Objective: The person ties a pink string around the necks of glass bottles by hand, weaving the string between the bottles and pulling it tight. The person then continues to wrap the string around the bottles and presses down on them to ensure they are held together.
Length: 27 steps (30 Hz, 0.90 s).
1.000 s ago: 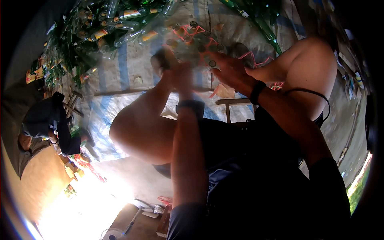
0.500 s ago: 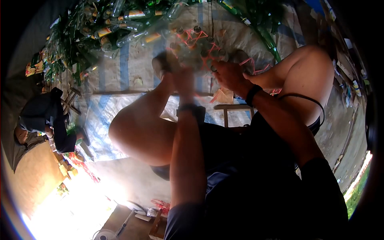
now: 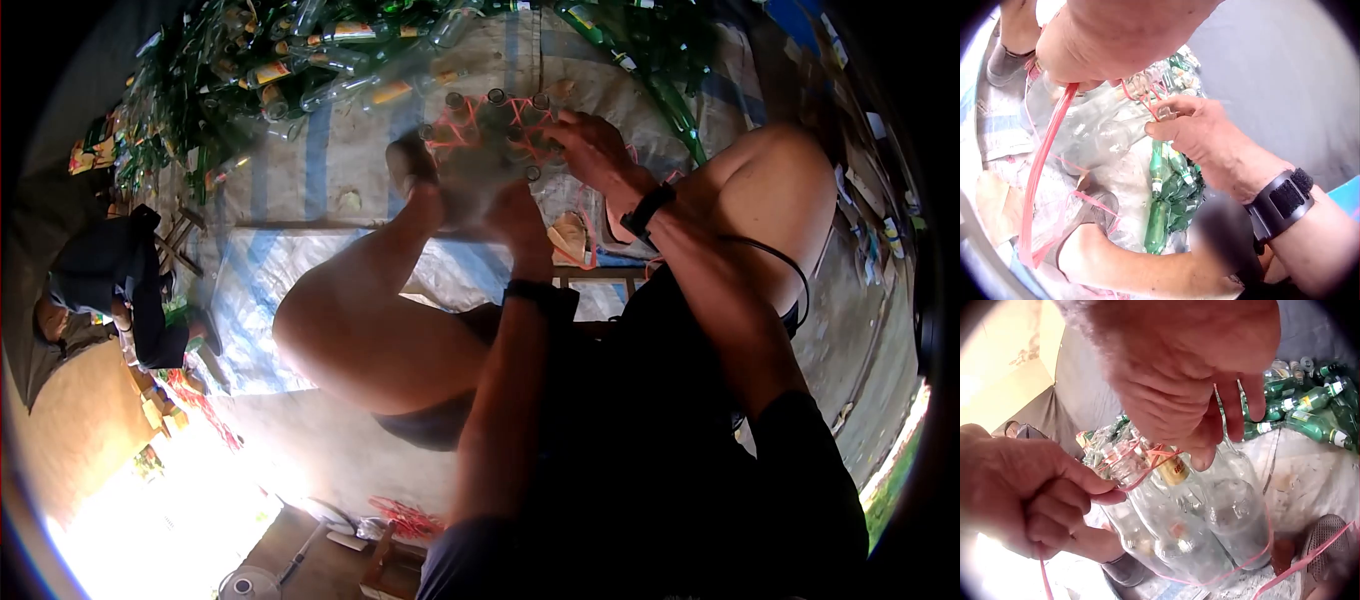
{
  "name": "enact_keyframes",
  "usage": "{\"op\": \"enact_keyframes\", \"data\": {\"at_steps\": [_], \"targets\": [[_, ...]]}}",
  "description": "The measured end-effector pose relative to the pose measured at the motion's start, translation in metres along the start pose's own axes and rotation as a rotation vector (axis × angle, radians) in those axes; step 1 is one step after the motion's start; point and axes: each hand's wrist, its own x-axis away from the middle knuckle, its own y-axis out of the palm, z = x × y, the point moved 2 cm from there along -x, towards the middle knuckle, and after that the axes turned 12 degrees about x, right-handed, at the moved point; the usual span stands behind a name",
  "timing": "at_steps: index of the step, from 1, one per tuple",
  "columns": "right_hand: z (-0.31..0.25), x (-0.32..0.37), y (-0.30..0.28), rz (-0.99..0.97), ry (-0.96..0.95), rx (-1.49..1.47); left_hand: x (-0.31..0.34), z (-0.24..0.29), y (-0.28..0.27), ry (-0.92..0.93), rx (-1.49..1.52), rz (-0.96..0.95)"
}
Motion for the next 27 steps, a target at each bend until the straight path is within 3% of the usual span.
{"op": "enact_keyframes", "data": {"at_steps": [2, 9, 12, 14, 18, 20, 21, 22, 23, 24, 25, 26, 27], "targets": [[0.006, -0.002, 0.005, 0.039, -0.008, 0.004, 0.003, 0.033, 0.008, -0.255, -0.025, -0.001], [-0.001, 0.001, -0.003, 0.038, 0.047, -0.064, 0.004, 0.016, -0.006, -0.096, 0.014, -0.114], [-0.004, 0.001, -0.006, 0.023, 0.060, -0.097, 0.005, 0.022, -0.008, -0.206, 0.071, -0.111], [-0.006, 0.001, -0.011, 0.028, 0.036, -0.070, 0.004, 0.022, -0.008, -0.418, 0.202, -0.080], [-0.019, 0.000, -0.024, 0.119, -0.061, -0.104, 0.005, 0.024, -0.011, -0.428, 0.212, -0.105], [-0.028, -0.008, -0.021, 0.266, -0.232, -0.068, 0.005, 0.015, -0.012, -0.259, 0.087, -0.161], [-0.032, -0.006, -0.013, 0.214, -0.207, -0.058, 0.004, 0.006, -0.017, 0.205, -0.194, -0.266], [-0.030, -0.008, 0.006, 0.215, -0.385, 0.114, 0.007, 0.000, -0.015, -0.151, -0.023, -0.179], [-0.034, -0.008, 0.007, 0.170, -0.433, 0.250, 0.004, -0.048, -0.022, -0.232, 0.071, -0.186], [-0.046, -0.003, 0.005, 0.123, -0.478, 0.382, 0.003, -0.041, -0.025, -0.241, 0.043, -0.195], [-0.066, -0.001, -0.018, 0.020, -0.317, 0.421, 0.007, -0.030, -0.024, -0.383, 0.157, -0.139], [-0.065, -0.006, -0.011, 0.026, -0.306, 0.446, 0.005, -0.051, -0.025, -0.288, 0.166, -0.140], [-0.061, -0.007, 0.005, 0.045, -0.329, 0.401, 0.004, -0.035, -0.021, -0.381, 0.185, -0.081]]}}
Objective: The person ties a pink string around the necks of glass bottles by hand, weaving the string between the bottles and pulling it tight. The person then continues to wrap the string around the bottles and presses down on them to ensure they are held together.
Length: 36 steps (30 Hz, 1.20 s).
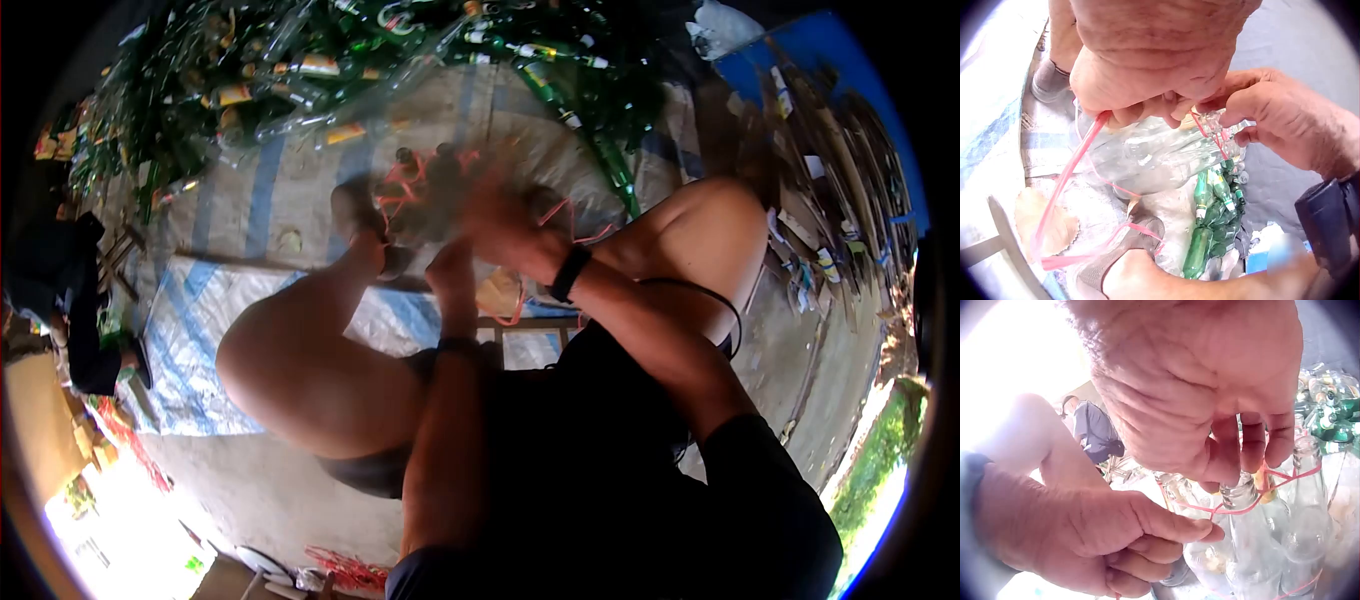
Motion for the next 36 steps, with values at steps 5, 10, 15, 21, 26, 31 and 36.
{"op": "enact_keyframes", "data": {"at_steps": [5, 10, 15, 21, 26, 31, 36], "targets": [[0.001, -0.008, -0.016, -0.207, 0.026, -0.138, 0.006, 0.019, 0.007, -0.098, 0.052, 0.080], [0.004, -0.010, -0.020, -0.145, -0.138, -0.118, 0.008, 0.030, 0.015, -0.168, 0.038, 0.111], [0.003, -0.026, -0.011, -0.434, -0.151, -0.167, -0.001, 0.025, 0.007, -0.091, -0.158, 0.100], [-0.005, -0.023, 0.008, -0.360, -0.175, -0.018, -0.004, 0.019, 0.005, -0.052, -0.177, 0.157], [-0.009, -0.018, -0.007, -0.282, -0.163, 0.111, -0.004, 0.018, 0.000, -0.132, -0.166, 0.163], [-0.016, -0.012, -0.011, -0.136, -0.193, 0.272, 0.003, 0.037, 0.010, -0.146, -0.100, 0.183], [-0.016, -0.016, -0.037, -0.143, -0.291, 0.602, 0.002, 0.031, 0.011, -0.095, -0.133, 0.178]]}}
